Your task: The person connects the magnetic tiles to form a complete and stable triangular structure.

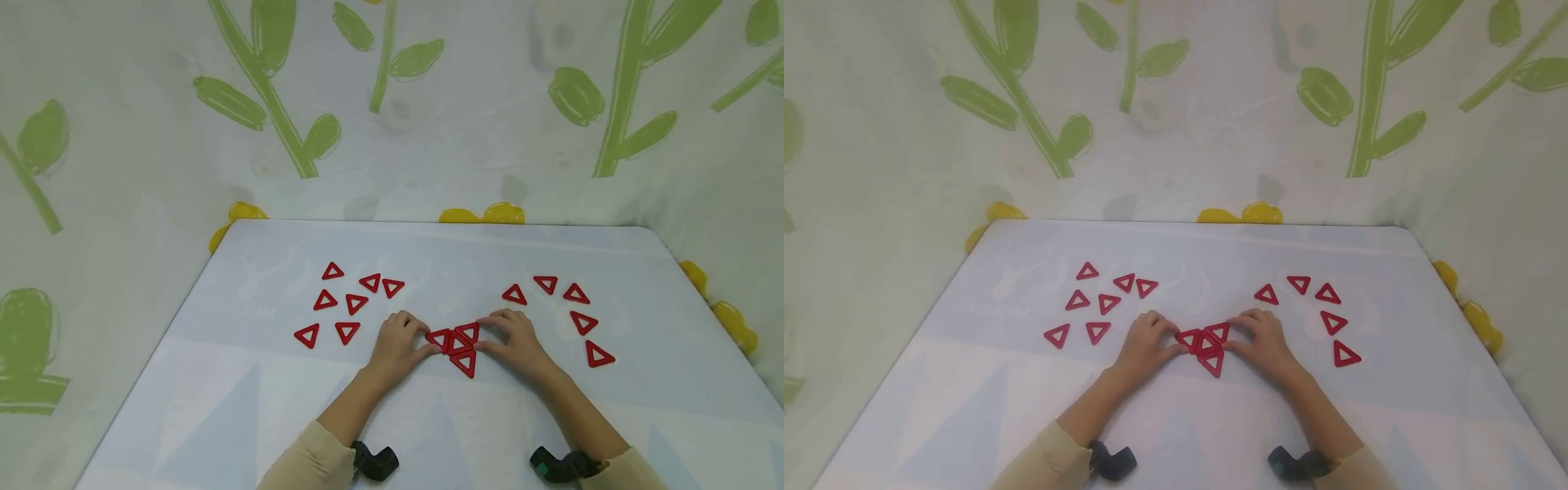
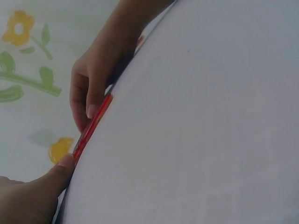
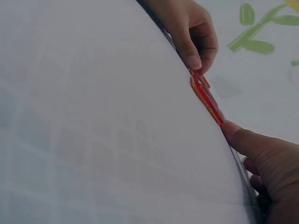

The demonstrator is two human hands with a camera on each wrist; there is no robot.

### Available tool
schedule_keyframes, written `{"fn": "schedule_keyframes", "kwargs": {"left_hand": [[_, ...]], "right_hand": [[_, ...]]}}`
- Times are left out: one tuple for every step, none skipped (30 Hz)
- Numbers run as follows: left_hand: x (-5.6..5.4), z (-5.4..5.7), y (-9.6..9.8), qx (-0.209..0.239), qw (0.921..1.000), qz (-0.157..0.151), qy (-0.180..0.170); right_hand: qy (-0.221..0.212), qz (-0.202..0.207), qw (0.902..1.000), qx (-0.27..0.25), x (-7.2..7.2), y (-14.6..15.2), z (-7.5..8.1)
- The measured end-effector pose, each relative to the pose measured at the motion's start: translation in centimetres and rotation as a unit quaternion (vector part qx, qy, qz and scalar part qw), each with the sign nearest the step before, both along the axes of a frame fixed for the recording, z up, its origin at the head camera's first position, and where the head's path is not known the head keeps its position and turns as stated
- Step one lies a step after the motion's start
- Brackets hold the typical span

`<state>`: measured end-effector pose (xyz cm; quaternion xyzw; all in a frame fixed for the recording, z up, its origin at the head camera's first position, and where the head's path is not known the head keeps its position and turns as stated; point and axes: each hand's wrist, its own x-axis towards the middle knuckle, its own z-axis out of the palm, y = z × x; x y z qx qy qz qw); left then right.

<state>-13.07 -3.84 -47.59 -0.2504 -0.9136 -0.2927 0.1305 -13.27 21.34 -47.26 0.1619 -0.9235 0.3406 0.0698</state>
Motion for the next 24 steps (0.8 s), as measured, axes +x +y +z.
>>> {"fn": "schedule_keyframes", "kwargs": {"left_hand": [[0.06,0.06,0.02,-0.004,1.0000,0.003,0.003],[0.12,0.12,0.04,-0.010,0.9999,0.007,0.005],[0.15,0.13,0.04,-0.015,0.9998,0.008,0.007],[0.18,0.16,0.05,-0.018,0.9997,0.010,0.009],[0.17,0.16,0.05,-0.021,0.9997,0.011,0.009],[0.17,0.17,0.06,-0.022,0.9997,0.011,0.009],[0.16,0.16,0.06,-0.021,0.9997,0.011,0.006],[0.14,0.16,0.06,-0.019,0.9998,0.010,0.002],[0.13,0.15,0.06,-0.017,0.9998,0.011,0.000],[0.13,0.15,0.10,-0.018,0.9997,0.014,-0.003],[0.12,0.13,0.13,-0.020,0.9996,0.019,-0.005],[0.13,0.14,0.16,-0.024,0.9994,0.026,-0.004],[0.15,0.12,0.19,-0.029,0.9990,0.033,-0.002],[0.17,0.12,0.22,-0.035,0.9986,0.041,0.000],[0.20,0.13,0.25,-0.040,0.9981,0.047,0.003],[0.21,0.15,0.29,-0.043,0.9977,0.052,0.003],[0.23,0.16,0.33,-0.045,0.9974,0.056,0.005],[0.23,0.17,0.36,-0.046,0.9972,0.059,0.003],[0.22,0.17,0.39,-0.043,0.9972,0.060,-0.001],[0.21,0.18,0.41,-0.041,0.9972,0.062,-0.006],[0.19,0.18,0.42,-0.038,0.9971,0.064,-0.013],[0.16,0.17,0.43,-0.034,0.9970,0.066,-0.019],[0.11,0.15,0.42,-0.031,0.9968,0.069,-0.025],[0.06,0.16,0.40,-0.026,0.9966,0.071,-0.033]], "right_hand": [[0.001,-0.004,1.0000,0.002,0.08,-0.05,0.00],[0.002,-0.008,1.0000,0.001,0.17,-0.11,0.00],[0.005,-0.010,0.9999,0.001,0.23,-0.16,-0.02],[0.008,-0.012,0.9999,0.001,0.28,-0.21,-0.06],[0.011,-0.014,0.9998,0.000,0.31,-0.25,-0.09],[0.016,-0.015,0.9998,-0.001,0.33,-0.29,-0.13],[0.022,-0.015,0.9996,-0.002,0.33,-0.33,-0.18],[0.026,-0.016,0.9995,-0.003,0.36,-0.39,-0.22],[0.031,-0.015,0.9994,-0.004,0.35,-0.44,-0.24],[0.036,-0.015,0.9992,-0.004,0.36,-0.45,-0.23],[0.040,-0.014,0.9991,-0.006,0.38,-0.48,-0.21],[0.043,-0.013,0.9989,-0.007,0.40,-0.49,-0.20],[0.046,-0.013,0.9989,-0.006,0.44,-0.51,-0.16],[0.046,-0.013,0.9988,-0.008,0.48,-0.53,-0.14],[0.047,-0.013,0.9988,-0.008,0.52,-0.53,-0.13],[0.049,-0.013,0.9986,-0.010,0.57,-0.54,-0.11],[0.051,-0.015,0.9985,-0.011,0.60,-0.53,-0.12],[0.051,-0.016,0.9985,-0.013,0.63,-0.51,-0.13],[0.051,-0.018,0.9985,-0.014,0.65,-0.50,-0.15],[0.050,-0.019,0.9985,-0.014,0.65,-0.50,-0.17],[0.048,-0.021,0.9985,-0.014,0.65,-0.50,-0.19],[0.045,-0.021,0.9986,-0.016,0.65,-0.52,-0.18],[0.040,-0.023,0.9988,-0.015,0.63,-0.53,-0.18],[0.034,-0.023,0.9990,-0.016,0.62,-0.57,-0.14]]}}
